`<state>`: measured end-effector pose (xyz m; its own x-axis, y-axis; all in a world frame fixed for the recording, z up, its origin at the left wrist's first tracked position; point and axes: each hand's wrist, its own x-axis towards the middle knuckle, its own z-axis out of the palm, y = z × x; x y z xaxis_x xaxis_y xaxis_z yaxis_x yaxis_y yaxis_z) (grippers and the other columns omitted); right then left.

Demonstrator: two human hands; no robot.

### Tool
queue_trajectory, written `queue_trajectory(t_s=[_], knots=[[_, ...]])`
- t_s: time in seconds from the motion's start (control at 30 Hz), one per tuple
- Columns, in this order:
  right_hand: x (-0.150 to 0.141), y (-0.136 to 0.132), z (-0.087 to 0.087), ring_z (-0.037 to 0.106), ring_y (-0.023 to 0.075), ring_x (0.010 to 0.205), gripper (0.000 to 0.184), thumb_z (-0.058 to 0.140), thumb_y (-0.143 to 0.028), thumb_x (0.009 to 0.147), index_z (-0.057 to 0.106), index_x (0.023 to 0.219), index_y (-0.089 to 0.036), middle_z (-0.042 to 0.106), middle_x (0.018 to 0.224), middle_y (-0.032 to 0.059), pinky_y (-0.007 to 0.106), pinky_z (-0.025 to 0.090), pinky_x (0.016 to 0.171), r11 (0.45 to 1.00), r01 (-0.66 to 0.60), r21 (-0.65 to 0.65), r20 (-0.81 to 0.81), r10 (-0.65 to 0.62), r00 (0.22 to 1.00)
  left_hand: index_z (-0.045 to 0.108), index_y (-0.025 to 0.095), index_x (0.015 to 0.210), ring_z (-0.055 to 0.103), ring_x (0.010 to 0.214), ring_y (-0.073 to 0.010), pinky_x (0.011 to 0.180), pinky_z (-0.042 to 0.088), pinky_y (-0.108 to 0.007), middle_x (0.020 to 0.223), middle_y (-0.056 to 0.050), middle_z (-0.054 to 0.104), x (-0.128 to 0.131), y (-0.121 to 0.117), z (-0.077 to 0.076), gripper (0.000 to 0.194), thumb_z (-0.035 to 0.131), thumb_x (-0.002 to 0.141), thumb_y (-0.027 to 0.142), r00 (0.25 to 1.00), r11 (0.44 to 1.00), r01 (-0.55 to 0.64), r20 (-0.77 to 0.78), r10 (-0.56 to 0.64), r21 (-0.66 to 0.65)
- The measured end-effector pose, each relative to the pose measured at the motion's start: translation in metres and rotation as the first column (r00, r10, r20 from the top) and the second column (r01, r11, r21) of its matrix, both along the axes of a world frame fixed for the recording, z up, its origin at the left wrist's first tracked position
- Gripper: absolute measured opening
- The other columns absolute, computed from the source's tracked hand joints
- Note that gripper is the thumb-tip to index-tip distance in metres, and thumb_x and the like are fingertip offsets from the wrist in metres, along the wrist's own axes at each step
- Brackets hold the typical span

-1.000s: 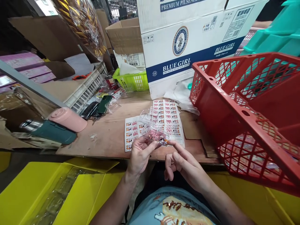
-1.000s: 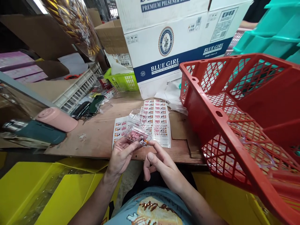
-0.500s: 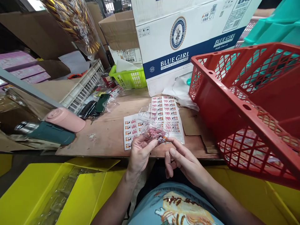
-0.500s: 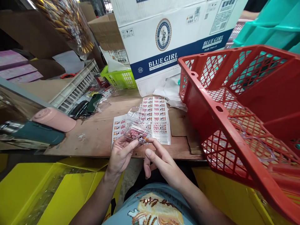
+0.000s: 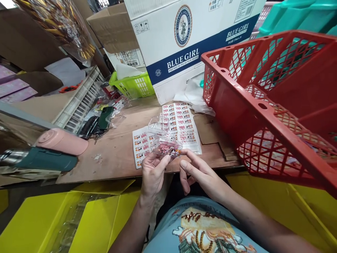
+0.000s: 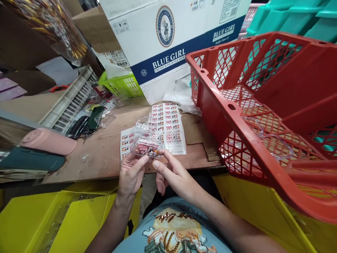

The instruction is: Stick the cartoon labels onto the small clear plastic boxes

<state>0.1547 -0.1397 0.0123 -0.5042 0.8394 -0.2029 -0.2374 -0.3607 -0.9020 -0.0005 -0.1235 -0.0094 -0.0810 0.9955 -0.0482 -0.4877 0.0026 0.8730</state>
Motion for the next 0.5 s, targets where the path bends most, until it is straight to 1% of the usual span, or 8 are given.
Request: queue_trajectory(t_s=[0.07,0.13,0.2,0.3,0.37,0.43,0.5], knots=[[-0.001,0.000,0.001,0.052,0.0112,0.047,0.051,0.050,-0.052,0.096,0.037,0.133,-0.020,0.055,0.056,-0.0074,0.021,0.047,0.048,1.000,0.000,0.018,0.015,0.000,1.000,0.077,0.022,0.096,0.073,0.096,-0.0213,0.090,0.058,-0.034,0.101,-0.006,0.078,0.000,-0.001,0.000,0.024,0.080,0.072,0.020,1.000,1.000,0.009,0.022,-0.009,-0.003],[-0.001,0.000,0.000,0.052,0.0113,0.047,0.052,0.050,-0.052,0.096,0.036,0.134,-0.020,0.055,0.056,-0.0077,0.021,0.047,0.048,0.999,-0.001,0.038,0.023,0.000,1.000,0.078,0.020,0.092,0.073,0.096,-0.0231,0.089,0.059,-0.037,0.100,-0.007,0.078,0.002,-0.001,0.000,0.018,0.079,0.075,0.024,0.999,1.000,-0.011,0.052,0.012,-0.020],[-0.003,0.000,-0.002,0.052,0.0113,0.046,0.052,0.049,-0.053,0.096,0.035,0.133,-0.020,0.055,0.055,-0.0080,0.021,0.045,0.048,0.998,0.003,0.057,0.034,-0.005,0.999,0.078,0.020,0.086,0.074,0.092,-0.0221,0.085,0.060,-0.036,0.097,-0.006,0.078,0.005,-0.001,0.000,0.011,0.078,0.076,0.027,0.994,0.996,-0.084,0.065,0.087,-0.042],[-0.006,0.000,-0.005,0.050,0.0114,0.044,0.048,0.049,-0.054,0.096,0.038,0.129,-0.021,0.054,0.053,-0.0085,0.021,0.043,0.047,0.994,0.030,0.108,0.082,-0.039,0.996,0.077,0.020,0.079,0.074,0.082,-0.0184,0.078,0.061,-0.031,0.089,-0.004,0.078,0.012,-0.001,0.000,0.009,0.080,0.074,0.027,0.976,0.976,-0.213,0.034,0.215,-0.043],[-0.008,0.000,-0.007,0.049,0.0117,0.045,0.044,0.047,-0.054,0.097,0.039,0.127,-0.022,0.053,0.052,-0.0084,0.022,0.042,0.047,0.984,0.055,0.170,0.135,-0.078,0.988,0.077,0.020,0.077,0.073,0.080,-0.0179,0.074,0.061,-0.030,0.085,-0.003,0.078,0.017,-0.001,-0.002,0.009,0.080,0.074,0.028,0.964,0.964,-0.267,0.012,0.267,-0.011],[-0.008,-0.001,-0.008,0.049,0.0121,0.046,0.040,0.045,-0.052,0.099,0.041,0.126,-0.022,0.052,0.053,-0.0082,0.022,0.042,0.049,0.963,0.065,0.260,0.215,-0.124,0.969,0.077,0.019,0.076,0.073,0.080,-0.0187,0.072,0.061,-0.029,0.082,-0.003,0.077,0.021,-0.003,-0.004,0.011,0.079,0.076,0.030,0.950,0.950,-0.310,-0.022,0.311,0.030],[-0.007,-0.002,-0.011,0.049,0.0132,0.047,0.037,0.042,-0.049,0.101,0.042,0.127,-0.022,0.051,0.053,-0.0076,0.024,0.043,0.051,0.926,0.043,0.375,0.348,-0.184,0.919,0.076,0.019,0.074,0.073,0.081,-0.0195,0.073,0.061,-0.030,0.083,-0.003,0.077,0.024,-0.004,-0.007,0.014,0.078,0.077,0.032,0.930,0.933,-0.353,-0.086,0.358,0.067]])
